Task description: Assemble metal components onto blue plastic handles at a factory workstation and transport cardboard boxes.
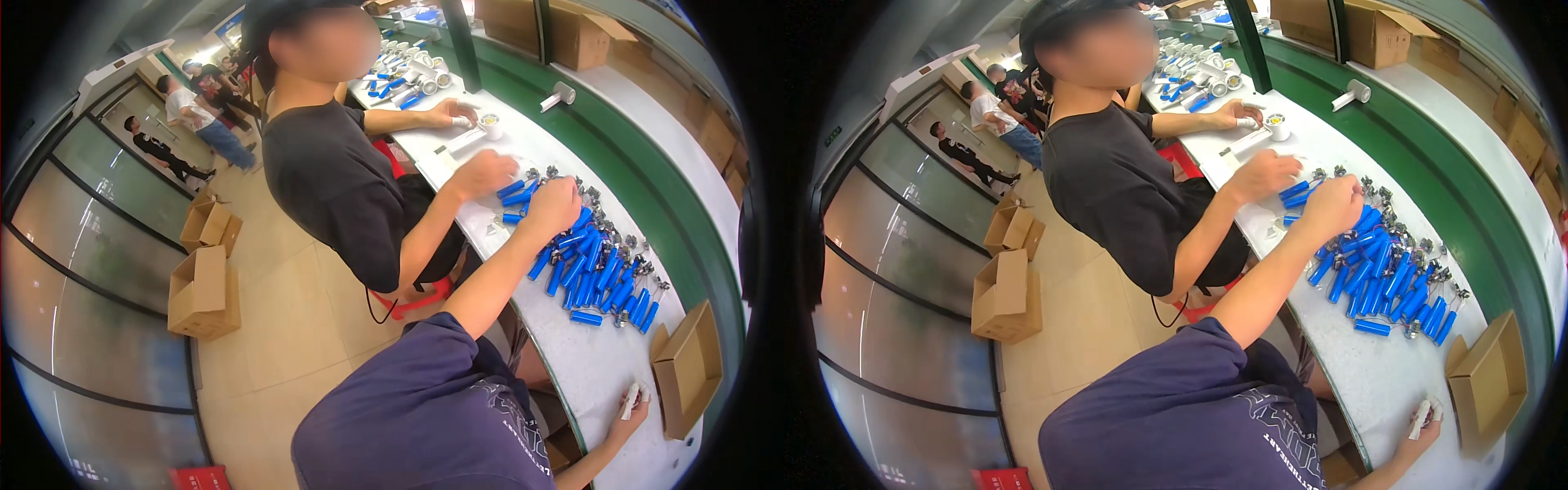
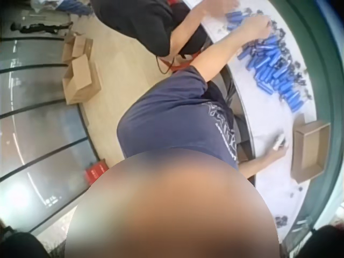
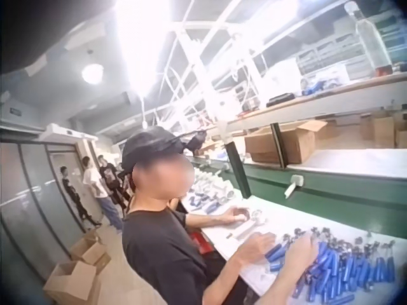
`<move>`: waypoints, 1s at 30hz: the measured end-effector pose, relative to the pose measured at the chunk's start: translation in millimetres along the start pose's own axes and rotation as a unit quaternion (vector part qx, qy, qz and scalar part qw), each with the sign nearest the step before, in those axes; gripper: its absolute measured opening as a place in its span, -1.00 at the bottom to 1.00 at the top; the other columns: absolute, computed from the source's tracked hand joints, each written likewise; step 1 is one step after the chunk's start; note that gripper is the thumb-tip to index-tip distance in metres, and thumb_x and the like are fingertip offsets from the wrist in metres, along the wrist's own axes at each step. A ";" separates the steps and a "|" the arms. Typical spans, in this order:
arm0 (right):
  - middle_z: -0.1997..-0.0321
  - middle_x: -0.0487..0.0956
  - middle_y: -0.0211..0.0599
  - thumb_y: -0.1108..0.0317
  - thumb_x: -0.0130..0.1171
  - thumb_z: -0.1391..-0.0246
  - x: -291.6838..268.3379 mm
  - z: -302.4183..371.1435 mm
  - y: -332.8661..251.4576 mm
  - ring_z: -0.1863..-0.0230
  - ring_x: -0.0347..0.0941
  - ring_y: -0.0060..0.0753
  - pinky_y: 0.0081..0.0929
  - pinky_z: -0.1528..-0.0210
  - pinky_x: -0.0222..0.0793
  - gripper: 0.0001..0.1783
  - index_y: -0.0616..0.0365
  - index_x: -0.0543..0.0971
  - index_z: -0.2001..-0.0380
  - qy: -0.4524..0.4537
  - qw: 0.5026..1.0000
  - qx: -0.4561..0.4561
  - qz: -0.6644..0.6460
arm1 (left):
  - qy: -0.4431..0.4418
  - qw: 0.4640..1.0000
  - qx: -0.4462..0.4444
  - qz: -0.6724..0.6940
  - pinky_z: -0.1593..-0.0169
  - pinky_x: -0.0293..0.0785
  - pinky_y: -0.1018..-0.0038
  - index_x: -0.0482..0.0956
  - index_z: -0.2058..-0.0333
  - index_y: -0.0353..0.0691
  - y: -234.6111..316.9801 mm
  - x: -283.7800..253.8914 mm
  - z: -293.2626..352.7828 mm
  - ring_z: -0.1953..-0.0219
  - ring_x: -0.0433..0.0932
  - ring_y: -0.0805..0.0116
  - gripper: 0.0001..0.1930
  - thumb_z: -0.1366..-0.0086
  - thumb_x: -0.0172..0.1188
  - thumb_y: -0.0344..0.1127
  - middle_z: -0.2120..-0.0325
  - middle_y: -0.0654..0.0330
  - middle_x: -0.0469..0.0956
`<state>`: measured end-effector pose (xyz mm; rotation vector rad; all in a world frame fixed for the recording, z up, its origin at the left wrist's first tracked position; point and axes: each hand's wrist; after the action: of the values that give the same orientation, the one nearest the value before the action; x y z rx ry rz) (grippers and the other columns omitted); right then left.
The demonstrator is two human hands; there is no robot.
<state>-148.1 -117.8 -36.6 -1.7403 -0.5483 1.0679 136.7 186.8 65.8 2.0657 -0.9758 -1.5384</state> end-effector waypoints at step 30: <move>0.52 0.34 -0.51 0.35 -0.06 -0.07 -10.1 -4.8 7.2 0.54 0.21 -0.73 -0.80 0.53 0.10 -0.80 0.16 0.45 0.26 0.002 0.999 0.049 -0.022 | 0.068 0.972 -0.093 -0.203 -0.13 -0.24 -0.21 0.15 -0.11 -0.23 -70.3 25.0 -62.8 -0.11 0.15 -0.16 -0.38 -0.01 0.07 -0.33 -0.04 -0.04 0.25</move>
<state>-149.9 -130.9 -38.3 -1.6368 -0.5203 1.0430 220.9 210.7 22.6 2.2920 -0.3551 -1.5777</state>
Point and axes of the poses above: each hand's wrist, its own z-axis away from the middle knuckle, its own x-axis out of the palm, y = z × x
